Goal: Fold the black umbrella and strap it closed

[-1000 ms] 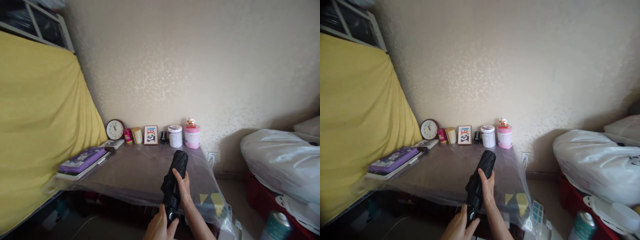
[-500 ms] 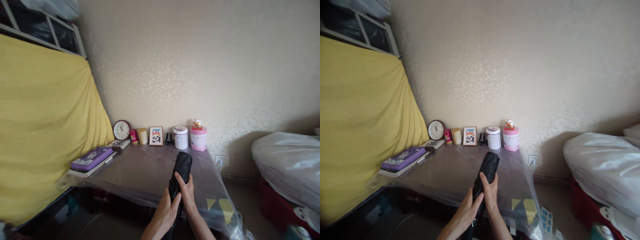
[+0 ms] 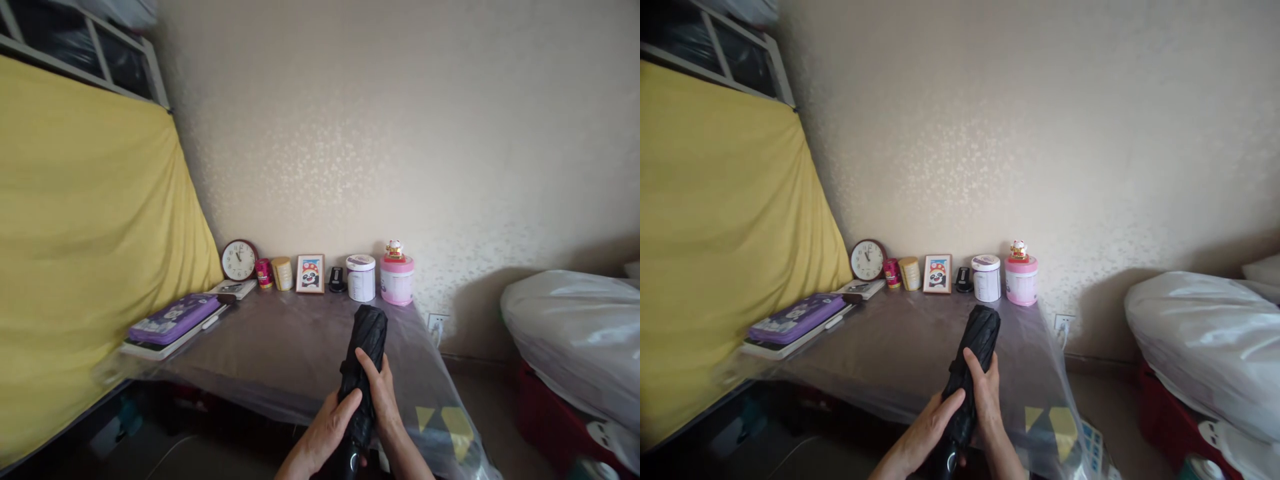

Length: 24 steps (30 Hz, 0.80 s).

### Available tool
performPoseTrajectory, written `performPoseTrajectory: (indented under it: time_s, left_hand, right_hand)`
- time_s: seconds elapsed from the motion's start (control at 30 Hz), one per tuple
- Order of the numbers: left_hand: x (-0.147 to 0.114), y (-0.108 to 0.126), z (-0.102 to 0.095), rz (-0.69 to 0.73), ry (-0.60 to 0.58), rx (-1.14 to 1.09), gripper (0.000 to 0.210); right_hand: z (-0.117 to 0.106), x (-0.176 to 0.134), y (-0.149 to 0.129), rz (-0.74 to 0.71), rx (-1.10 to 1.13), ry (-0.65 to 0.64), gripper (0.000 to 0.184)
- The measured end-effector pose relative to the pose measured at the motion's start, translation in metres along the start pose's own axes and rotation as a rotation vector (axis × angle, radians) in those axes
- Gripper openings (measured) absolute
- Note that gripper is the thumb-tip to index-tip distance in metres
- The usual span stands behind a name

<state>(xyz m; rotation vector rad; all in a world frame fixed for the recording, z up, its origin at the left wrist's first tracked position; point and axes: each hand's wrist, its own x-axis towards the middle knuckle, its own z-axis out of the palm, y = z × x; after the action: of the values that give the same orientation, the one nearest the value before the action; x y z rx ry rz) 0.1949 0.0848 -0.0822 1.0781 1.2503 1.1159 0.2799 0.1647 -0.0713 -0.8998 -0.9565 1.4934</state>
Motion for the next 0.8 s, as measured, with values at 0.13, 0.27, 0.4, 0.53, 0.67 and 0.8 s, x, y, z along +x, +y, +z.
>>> performPoseTrajectory:
  time_s: [0.13,0.27,0.4,0.53,0.67,0.8]
  left_hand:
    - [0.006,-0.001,0.005,0.022,-0.01,0.018,0.056]
    - [0.01,0.007,0.009,0.221,0.023,0.137,0.051]
    - [0.016,0.01,0.005,0.248,-0.075,0.09,0.049]
    - [0.022,0.003,-0.006,0.188,-0.154,-0.003,0.045]
    - [0.022,-0.002,-0.014,0.066,-0.161,-0.081,0.046]
    - [0.017,-0.006,-0.014,-0.034,-0.162,-0.133,0.048]
  right_hand:
    - [-0.005,0.007,-0.006,-0.001,0.016,-0.026,0.052]
    - [-0.012,0.013,-0.008,0.007,0.05,0.01,0.053]
    - [-0.013,0.014,-0.009,-0.023,0.045,0.085,0.05]
    - [-0.008,0.014,-0.003,0.018,0.072,0.062,0.054]
    - [0.0,0.012,0.001,0.063,0.076,0.012,0.057]
    - [0.006,0.009,-0.001,0.068,0.045,-0.002,0.051]
